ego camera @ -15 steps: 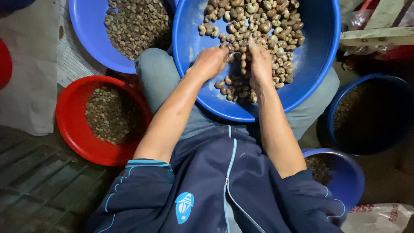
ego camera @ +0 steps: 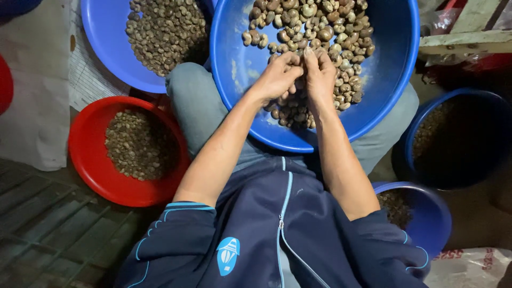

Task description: The person sits on the floor and sorts brown nuts by hand from a large blue basin into a smaller blue basin to the left. The hands continuously pick up handfuls of nuts and transfer them between the containers.

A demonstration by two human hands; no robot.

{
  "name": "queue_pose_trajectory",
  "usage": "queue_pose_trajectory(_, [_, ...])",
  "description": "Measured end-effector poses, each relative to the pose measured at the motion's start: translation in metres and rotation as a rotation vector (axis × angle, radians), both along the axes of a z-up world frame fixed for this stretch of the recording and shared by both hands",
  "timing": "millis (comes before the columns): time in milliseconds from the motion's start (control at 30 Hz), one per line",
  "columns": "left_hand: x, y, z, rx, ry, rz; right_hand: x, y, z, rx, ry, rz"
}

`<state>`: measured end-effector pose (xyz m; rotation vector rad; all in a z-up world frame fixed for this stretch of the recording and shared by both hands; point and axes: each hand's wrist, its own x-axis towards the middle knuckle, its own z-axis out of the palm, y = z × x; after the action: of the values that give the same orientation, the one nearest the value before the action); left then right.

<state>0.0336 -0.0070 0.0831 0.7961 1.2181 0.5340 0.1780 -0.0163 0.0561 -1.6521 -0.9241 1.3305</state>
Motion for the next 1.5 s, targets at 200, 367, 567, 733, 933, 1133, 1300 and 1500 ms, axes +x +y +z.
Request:
queue_pose_trajectory(200, [0.009,0.006,0.001,0.080,0.095,0.112,-0.024,-0.003,0.035,-0.028,0.331,-0.096])
queue_pose_trajectory(367, [0.011,0.007,-0.033,0.115,0.205,0.257,-0.056,-0.023,0.053,0.098,0.245,0.068])
queue_pose_trajectory(567, [0.001,0.008,-0.014,0.028,0.131,0.421,-0.060,-0.034,0.047,0.334,0.129,0.245])
queue_pose_trajectory(733, [-0.020,0.005,-0.006,0.004,-0.570,0.498,-0.034,-0.031,0.071,0.451,0.428,0.123])
queue_pose_trajectory(933, [-0.043,0.010,0.024,0.008,-0.989,0.402,-0.009,-0.028,0.070,0.236,0.229,0.069])
queue_pose_trajectory(1133, [-0.103,0.011,0.068,0.280,-0.615,0.416,-0.031,-0.057,0.001,0.252,-0.857,0.947])
queue_pose_trajectory(1300, [-0.173,0.006,0.056,0.389,-0.321,0.678,-0.021,-0.064,-0.037,0.407,-1.050,1.189])
queue_pose_trajectory(1500, [-0.255,0.009,-0.038,0.063,-0.291,1.111,0.012,-0.037,-0.017,0.190,-1.232,1.331])
